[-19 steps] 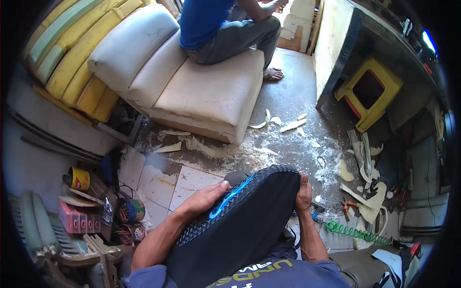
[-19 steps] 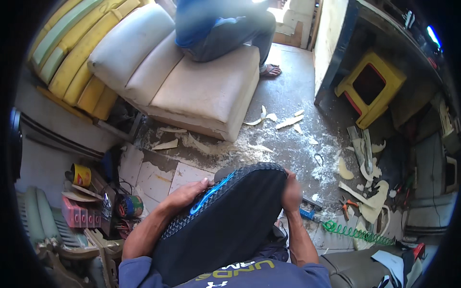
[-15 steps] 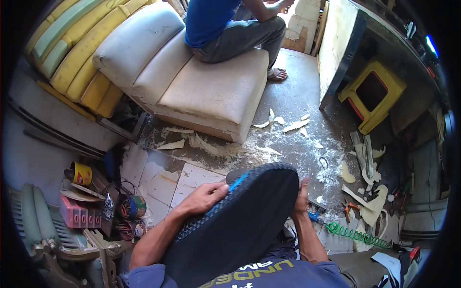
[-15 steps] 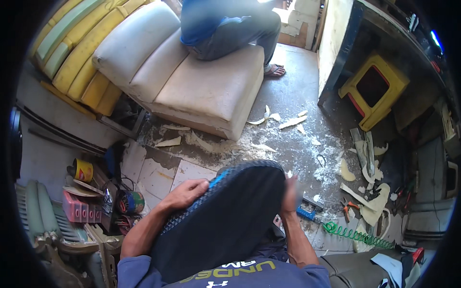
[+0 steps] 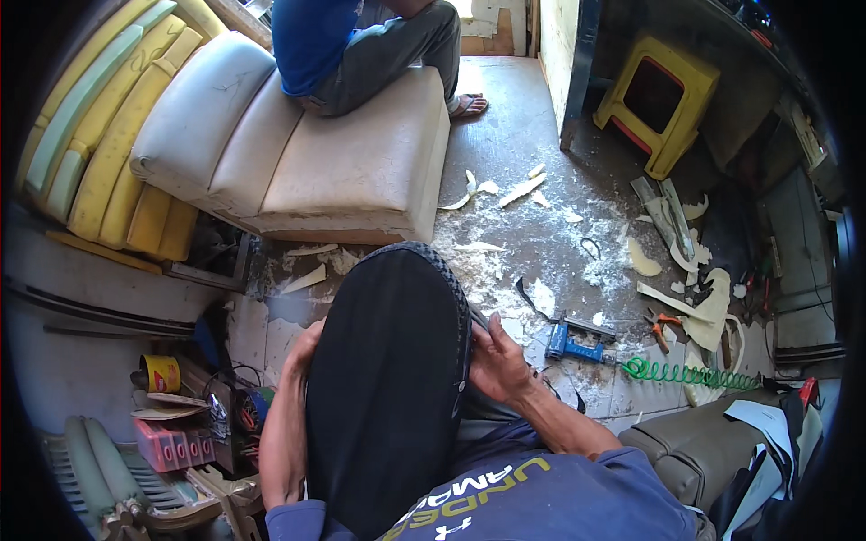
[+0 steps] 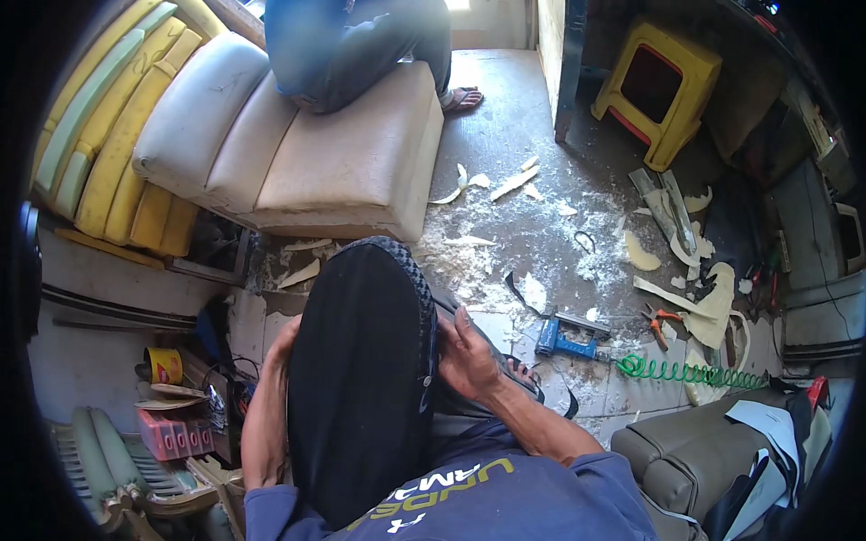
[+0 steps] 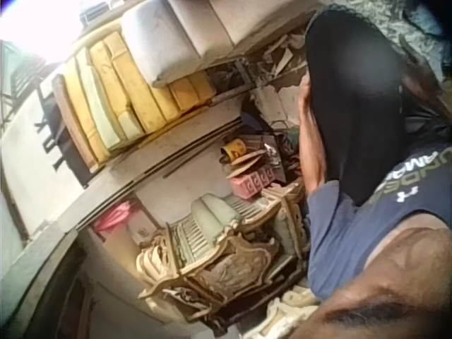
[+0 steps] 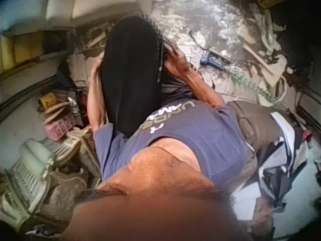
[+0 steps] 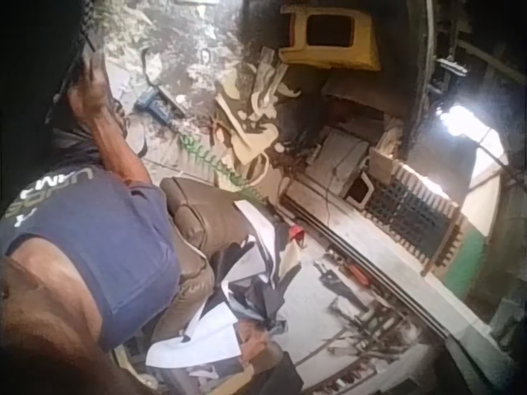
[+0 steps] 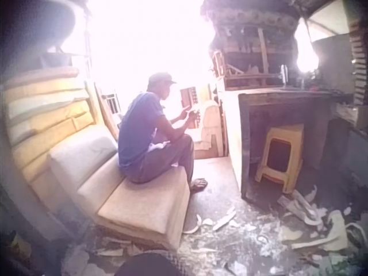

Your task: The person attaches a new leather cover to a motorcycle seat foam using a staple gun, pulling the fabric tight and securing it around the edges.

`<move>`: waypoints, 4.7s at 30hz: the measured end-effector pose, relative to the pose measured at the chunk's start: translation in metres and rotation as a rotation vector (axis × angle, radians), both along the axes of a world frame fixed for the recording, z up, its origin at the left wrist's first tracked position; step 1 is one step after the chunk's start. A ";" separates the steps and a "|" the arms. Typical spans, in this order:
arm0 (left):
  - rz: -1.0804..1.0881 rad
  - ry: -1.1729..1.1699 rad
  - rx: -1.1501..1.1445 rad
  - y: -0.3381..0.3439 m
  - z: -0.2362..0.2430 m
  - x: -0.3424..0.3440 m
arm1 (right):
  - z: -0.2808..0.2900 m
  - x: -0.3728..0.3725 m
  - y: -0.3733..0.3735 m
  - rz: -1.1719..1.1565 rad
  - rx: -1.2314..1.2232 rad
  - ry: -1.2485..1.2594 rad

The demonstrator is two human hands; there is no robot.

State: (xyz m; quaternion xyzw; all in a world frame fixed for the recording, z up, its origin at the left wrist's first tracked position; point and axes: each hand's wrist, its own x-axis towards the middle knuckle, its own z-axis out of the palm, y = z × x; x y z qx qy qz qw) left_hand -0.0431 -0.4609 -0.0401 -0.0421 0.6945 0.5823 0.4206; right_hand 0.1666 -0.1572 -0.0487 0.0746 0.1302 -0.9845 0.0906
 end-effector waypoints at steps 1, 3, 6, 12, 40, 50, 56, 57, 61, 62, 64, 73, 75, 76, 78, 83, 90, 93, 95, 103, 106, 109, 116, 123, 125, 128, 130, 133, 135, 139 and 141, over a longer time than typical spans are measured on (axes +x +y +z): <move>0.073 -0.014 0.057 -0.004 -0.007 0.000 | 0.003 -0.001 -0.002 -0.002 -0.008 0.019; 0.143 -0.022 0.113 -0.010 -0.014 -0.001 | 0.005 0.003 -0.007 -0.019 -0.019 0.039; 0.131 0.007 0.089 -0.020 -0.012 -0.007 | 0.017 -0.003 -0.016 -0.010 0.097 0.070; 0.030 0.093 0.009 -0.025 0.000 -0.014 | 0.037 -0.013 -0.018 0.046 0.219 0.161; -0.182 0.236 -0.086 -0.030 0.001 -0.022 | 0.030 -0.014 -0.025 0.061 0.348 0.167; -0.202 0.247 -0.104 -0.032 -0.001 -0.018 | 0.041 -0.008 -0.020 0.048 0.407 0.143; -0.227 0.267 -0.118 -0.029 -0.002 -0.018 | 0.030 -0.008 -0.020 0.042 0.382 0.038; -0.235 0.270 -0.112 -0.025 -0.005 -0.019 | 0.030 -0.006 -0.017 0.038 0.343 -0.028; -0.272 0.320 -0.145 -0.028 -0.005 -0.020 | 0.010 -0.003 -0.017 -0.001 0.524 -0.006; -0.286 0.355 -0.167 -0.035 -0.003 -0.019 | 0.020 0.000 -0.015 -0.024 0.749 0.016; -0.318 0.434 -0.206 -0.029 0.007 -0.020 | -0.013 -0.001 -0.008 -0.076 0.741 -0.034; -0.474 0.857 -0.444 0.082 0.189 0.127 | 0.054 -0.031 0.057 -0.373 0.966 -0.061; -0.529 0.897 -0.472 0.085 0.196 0.133 | 0.062 -0.041 0.055 -0.392 1.007 -0.051; -0.559 0.917 -0.482 0.086 0.197 0.133 | 0.051 -0.047 0.055 -0.408 1.042 -0.064; -0.489 0.862 -0.410 0.095 0.196 0.125 | 0.025 -0.055 0.060 -0.524 1.077 -0.092; -0.254 0.697 0.049 0.117 0.152 0.097 | 0.005 -0.053 0.061 -0.579 0.865 -0.079; -0.433 0.796 -0.043 0.158 0.168 0.088 | 0.008 -0.051 0.060 -0.558 0.904 -0.088; -0.452 0.790 -0.035 0.161 0.163 0.086 | 0.014 -0.051 0.059 -0.566 0.911 -0.079; -0.438 0.894 -0.008 0.161 0.159 0.086 | 0.017 -0.050 0.058 -0.572 0.899 -0.081; -0.431 0.925 0.007 0.149 0.163 0.091 | -0.005 -0.052 0.069 -0.574 0.957 -0.072; -0.396 0.873 -0.001 0.144 0.162 0.091 | -0.009 -0.052 0.069 -0.568 0.938 -0.071; -0.423 1.035 0.056 0.152 0.165 0.092 | -0.002 -0.051 0.069 -0.546 0.879 -0.068; -0.622 1.144 0.025 0.163 0.165 0.085 | 0.000 -0.047 0.068 -0.539 0.846 -0.096; -0.168 0.790 0.249 0.137 0.163 0.075 | 0.013 -0.047 0.066 -0.556 0.842 -0.091; -0.230 0.990 -0.017 0.119 0.158 0.059 | 0.011 -0.049 0.065 -0.540 0.844 -0.083; -0.228 1.002 -0.026 0.131 0.145 0.061 | -0.010 -0.052 0.072 -0.548 0.892 -0.078; -0.322 0.810 -0.072 0.141 0.140 0.066 | -0.018 -0.054 0.074 -0.595 0.936 -0.085; -0.491 0.576 -0.046 0.155 0.122 0.060 | -0.022 -0.061 0.068 -0.891 1.233 -0.063; -0.467 0.319 0.045 0.168 0.108 0.052 | -0.030 -0.053 0.073 -0.774 1.127 -0.098; -0.555 0.294 0.050 0.191 0.092 0.033 | -0.015 -0.038 0.078 -0.630 0.835 -0.098; -0.777 0.595 0.109 0.202 0.085 0.027 | 0.007 -0.032 0.077 -0.597 0.871 -0.154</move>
